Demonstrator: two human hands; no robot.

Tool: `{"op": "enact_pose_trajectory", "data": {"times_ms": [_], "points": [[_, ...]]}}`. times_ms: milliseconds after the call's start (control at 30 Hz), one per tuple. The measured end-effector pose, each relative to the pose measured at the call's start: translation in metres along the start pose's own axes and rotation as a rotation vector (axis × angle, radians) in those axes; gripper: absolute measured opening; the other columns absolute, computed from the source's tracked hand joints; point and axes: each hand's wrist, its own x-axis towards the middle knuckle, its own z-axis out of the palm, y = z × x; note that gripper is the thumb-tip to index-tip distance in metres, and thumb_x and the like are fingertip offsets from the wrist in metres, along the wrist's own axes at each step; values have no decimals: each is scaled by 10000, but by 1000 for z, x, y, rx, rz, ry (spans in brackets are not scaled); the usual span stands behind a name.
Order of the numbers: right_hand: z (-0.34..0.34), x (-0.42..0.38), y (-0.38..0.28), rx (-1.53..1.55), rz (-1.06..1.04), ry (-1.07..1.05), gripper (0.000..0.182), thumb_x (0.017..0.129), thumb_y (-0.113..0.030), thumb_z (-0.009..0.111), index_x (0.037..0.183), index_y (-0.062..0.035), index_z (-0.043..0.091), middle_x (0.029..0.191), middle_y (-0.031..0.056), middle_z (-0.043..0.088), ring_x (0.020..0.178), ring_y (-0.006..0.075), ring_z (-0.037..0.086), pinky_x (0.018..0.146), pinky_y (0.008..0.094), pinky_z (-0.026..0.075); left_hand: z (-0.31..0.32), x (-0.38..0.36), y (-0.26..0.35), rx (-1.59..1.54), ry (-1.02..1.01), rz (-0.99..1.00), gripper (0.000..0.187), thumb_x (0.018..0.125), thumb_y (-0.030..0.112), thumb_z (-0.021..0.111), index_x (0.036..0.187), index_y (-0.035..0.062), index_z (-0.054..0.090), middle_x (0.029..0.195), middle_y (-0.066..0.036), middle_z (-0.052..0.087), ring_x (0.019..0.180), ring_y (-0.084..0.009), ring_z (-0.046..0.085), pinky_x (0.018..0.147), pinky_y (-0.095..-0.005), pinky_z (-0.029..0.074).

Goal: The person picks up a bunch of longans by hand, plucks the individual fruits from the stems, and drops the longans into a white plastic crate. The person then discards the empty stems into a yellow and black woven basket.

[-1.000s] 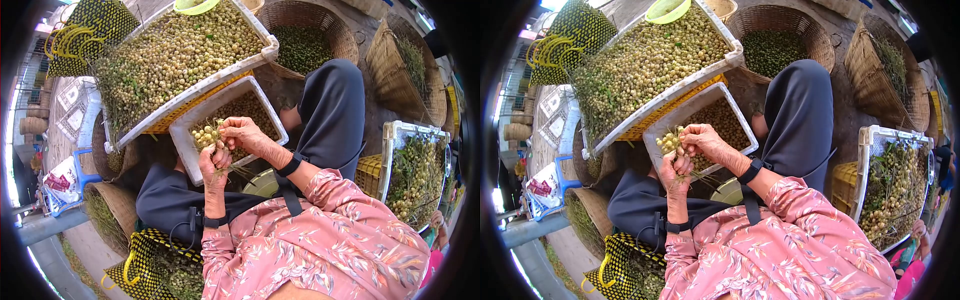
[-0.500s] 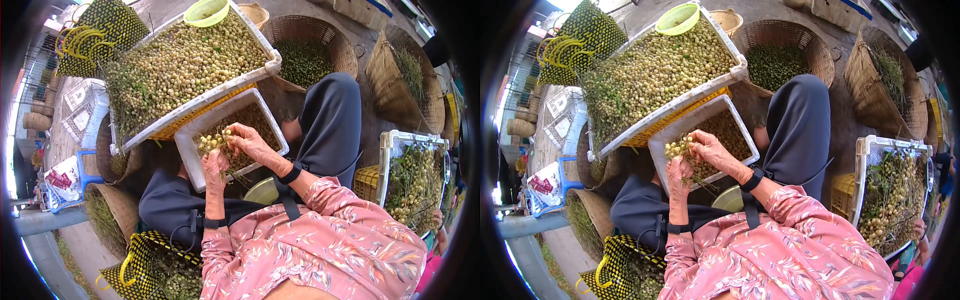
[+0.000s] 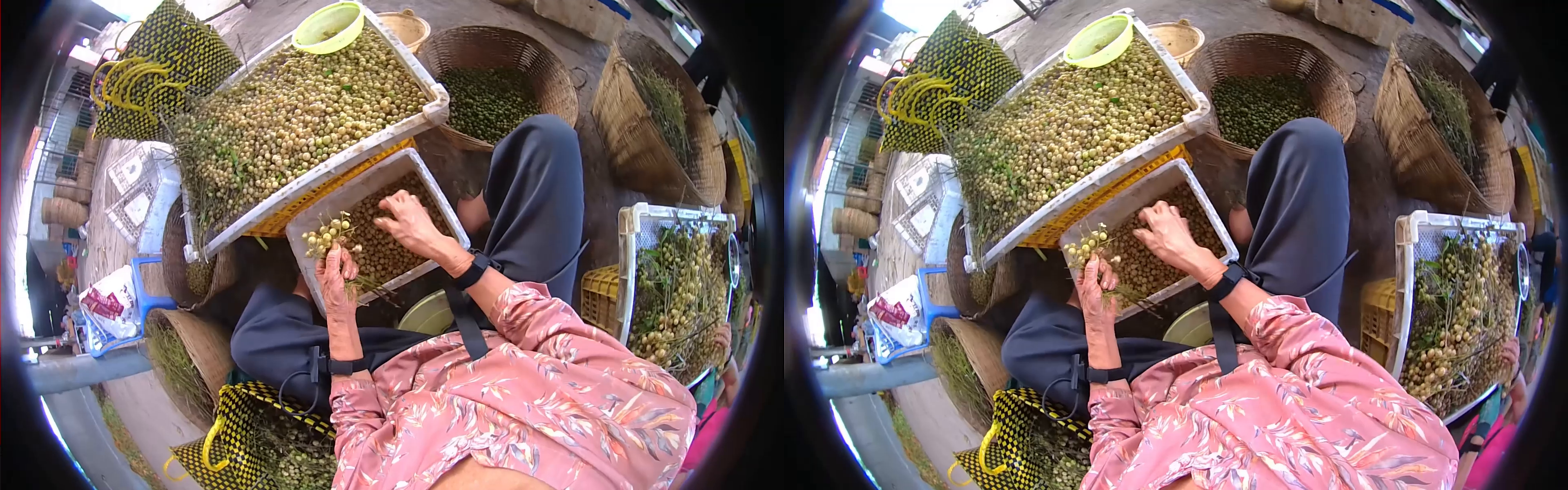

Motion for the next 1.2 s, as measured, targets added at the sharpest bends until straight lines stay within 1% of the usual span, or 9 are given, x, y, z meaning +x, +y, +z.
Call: {"op": "enact_pose_trajectory", "data": {"times_ms": [67,100,200,433,700,800,867,1000,1200], "points": [[-14,19,-13,617,147,-143,282,857,-280,619,923,-6,603,769,91,600,717,202,576,671,309,478,1,-3,0,54,-35,4,135,944,158,544,844,67,540,637,32,461,471,-39,368,447,-199,310],[-31,23,-29,964,350,-274,284,862,-297,648,846,-14,637,718,25,597,648,119,559,621,256,470,5,-5,3,74,-37,-1,132,943,156,546,843,69,542,622,38,449,471,-37,365,445,-200,305],[-26,22,-22,1169,377,-461,251,880,-295,646,947,-53,654,744,-20,610,654,49,548,588,198,451,7,-4,1,119,-54,-1,107,935,140,557,855,68,553,589,53,420,461,-35,350,429,-201,286],[-27,17,-34,1180,465,-589,187,833,-241,702,811,-62,650,685,-37,598,594,30,546,536,174,442,-1,-3,1,161,-54,-1,58,914,113,581,905,56,580,603,57,446,449,-31,356,410,-198,278],[-27,5,-34,830,328,-375,204,772,-173,570,785,28,603,662,31,594,604,111,566,562,249,473,2,-4,1,216,22,-33,89,900,118,599,951,48,618,601,71,460,457,-22,355,419,-196,279],[-20,8,-16,730,353,-273,117,805,-132,542,858,-37,585,709,5,586,631,71,558,573,226,472,-10,-4,0,127,-63,-46,98,900,123,596,941,37,618,593,67,453,442,-26,350,418,-192,279],[-30,14,-20,1065,626,-367,142,802,-129,547,915,-53,587,810,11,605,700,78,579,609,218,485,-8,-5,2,34,-60,-103,100,899,125,591,923,30,611,580,63,431,431,-32,341,412,-195,274],[-22,14,-30,1495,551,-514,220,877,-184,643,1041,-45,592,790,-8,593,660,54,568,569,173,462,3,-5,6,-122,-74,-196,96,891,114,574,913,26,601,572,56,391,420,-45,340,405,-202,275],[-17,13,-27,1693,623,-538,90,850,-129,642,867,-57,589,730,-19,565,579,68,496,515,210,409,-3,-4,2,-204,-95,-299,89,915,170,538,873,97,509,588,63,367,423,-42,300,414,-199,268]]}}
